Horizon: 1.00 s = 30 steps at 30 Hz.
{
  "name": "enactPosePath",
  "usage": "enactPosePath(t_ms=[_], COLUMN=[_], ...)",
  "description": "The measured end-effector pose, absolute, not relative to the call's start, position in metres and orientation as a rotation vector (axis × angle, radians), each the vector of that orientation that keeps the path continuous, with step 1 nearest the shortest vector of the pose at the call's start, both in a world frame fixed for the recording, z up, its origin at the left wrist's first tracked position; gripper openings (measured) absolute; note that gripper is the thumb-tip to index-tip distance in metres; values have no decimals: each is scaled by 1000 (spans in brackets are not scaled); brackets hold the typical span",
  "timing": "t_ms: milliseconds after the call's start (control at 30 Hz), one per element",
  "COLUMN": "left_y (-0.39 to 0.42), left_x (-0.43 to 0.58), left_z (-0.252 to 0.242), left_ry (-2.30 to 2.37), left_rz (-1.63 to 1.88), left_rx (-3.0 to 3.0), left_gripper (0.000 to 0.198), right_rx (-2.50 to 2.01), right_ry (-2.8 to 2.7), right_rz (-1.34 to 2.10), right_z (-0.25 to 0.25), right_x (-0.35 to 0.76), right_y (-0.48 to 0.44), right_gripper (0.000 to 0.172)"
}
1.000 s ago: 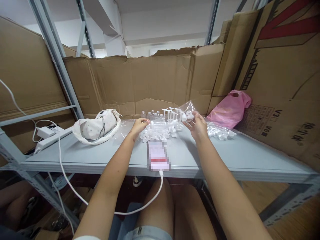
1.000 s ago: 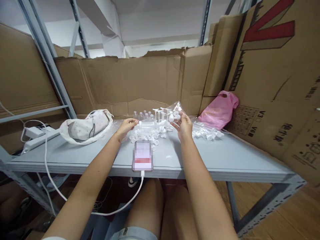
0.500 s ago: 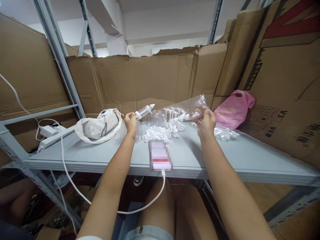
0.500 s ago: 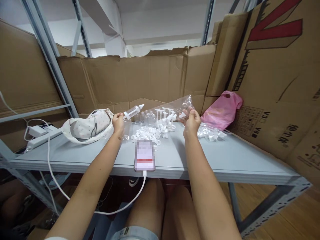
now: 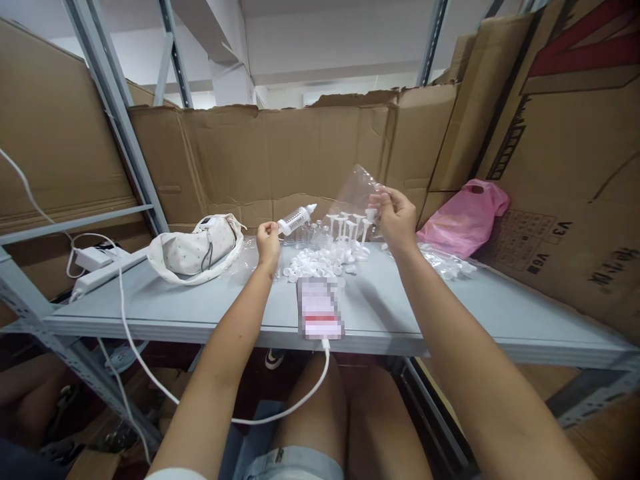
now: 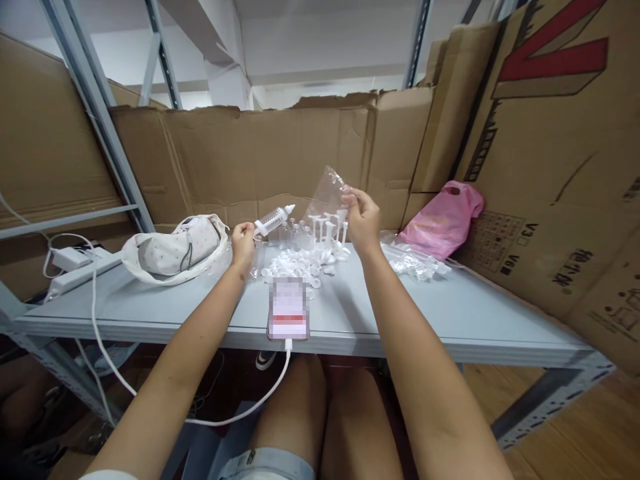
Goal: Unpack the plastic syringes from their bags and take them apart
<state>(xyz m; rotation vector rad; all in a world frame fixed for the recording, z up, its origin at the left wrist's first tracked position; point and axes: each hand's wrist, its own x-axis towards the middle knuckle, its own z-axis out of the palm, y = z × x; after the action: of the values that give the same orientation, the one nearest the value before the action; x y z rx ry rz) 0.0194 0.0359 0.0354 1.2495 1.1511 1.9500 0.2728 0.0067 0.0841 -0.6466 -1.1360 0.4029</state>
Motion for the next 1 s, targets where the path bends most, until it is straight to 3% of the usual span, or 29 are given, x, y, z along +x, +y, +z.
enactPosePath(t_ms=[200, 400, 600, 767, 867, 933, 1000], left_y=[37, 30, 33, 32, 28, 26, 27], left_x=[21, 17, 21, 22, 20, 18, 17], left_z=[34, 33, 24, 23, 26, 27, 27], left_ry=[1262, 1658, 1689, 1723, 1829, 1983, 2109], left_rz=[2070, 1932, 1670, 1649, 1587, 1394, 1162], left_rx=[1250, 1631, 1823, 1746, 1751, 1810, 1872], left_gripper=[12, 9, 21, 27, 19, 9, 11], right_rx=[-667, -696, -691, -708, -712, -711, -702], right_ry=[-1455, -1314, -1097, -950, -899, -865, -823], right_rz=[13, -235, -204, -161, -100, -50, 15], right_z=[105, 114, 105, 97, 93, 91, 90], right_x=[258, 266, 289, 302, 305, 304, 303], right_y=[-5, 2, 12, 9, 5, 2, -1], right_gripper=[26, 32, 37, 27, 23, 21, 19])
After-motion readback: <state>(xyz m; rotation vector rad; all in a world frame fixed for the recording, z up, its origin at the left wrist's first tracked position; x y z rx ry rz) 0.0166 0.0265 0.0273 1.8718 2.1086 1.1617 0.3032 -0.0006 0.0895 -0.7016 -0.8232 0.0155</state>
